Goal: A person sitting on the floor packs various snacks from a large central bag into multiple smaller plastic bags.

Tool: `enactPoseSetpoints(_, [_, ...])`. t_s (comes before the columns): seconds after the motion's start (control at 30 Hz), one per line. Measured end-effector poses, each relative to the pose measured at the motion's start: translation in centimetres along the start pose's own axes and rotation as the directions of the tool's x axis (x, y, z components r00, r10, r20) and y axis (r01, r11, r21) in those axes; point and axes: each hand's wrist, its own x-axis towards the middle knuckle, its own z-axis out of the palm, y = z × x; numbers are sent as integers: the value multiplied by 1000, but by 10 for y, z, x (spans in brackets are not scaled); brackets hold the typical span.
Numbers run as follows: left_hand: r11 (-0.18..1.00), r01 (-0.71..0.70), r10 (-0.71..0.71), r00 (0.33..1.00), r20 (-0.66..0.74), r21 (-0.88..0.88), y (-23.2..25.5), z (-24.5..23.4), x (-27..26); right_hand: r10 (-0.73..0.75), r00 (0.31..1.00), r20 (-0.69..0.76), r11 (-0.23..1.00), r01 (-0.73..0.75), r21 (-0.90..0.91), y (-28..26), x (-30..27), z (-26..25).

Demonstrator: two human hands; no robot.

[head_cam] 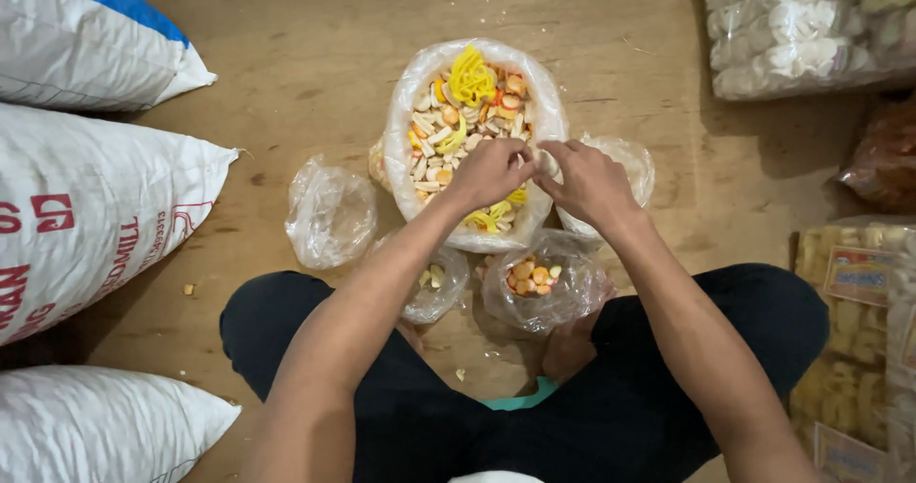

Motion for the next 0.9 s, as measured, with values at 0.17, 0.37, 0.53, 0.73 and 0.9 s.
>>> enactPoseSetpoints(0.17, [994,49,-50,999,-7,-94,-2,6,12,32,999,4,998,-32,-45,30,9,4])
enactPoseSetpoints(0.37, [947,266,-269,963,-9,181,-58,30,39,250,959,137,959,-225,-170,66,5,-2])
enactPoseSetpoints(0.53, [877,315,-364,928,75,363,-85,52,57,271,938,216,956,-235,-176,63,2,-7])
enactPoseSetpoints(0.73, [805,317,-421,901,107,501,-38,47,51,157,972,175,982,-136,-128,42,6,-7])
enactPoseSetpoints(0.9, [835,417,-473,878,80,358,-30,39,49,118,981,157,990,-104,-96,46,12,-1])
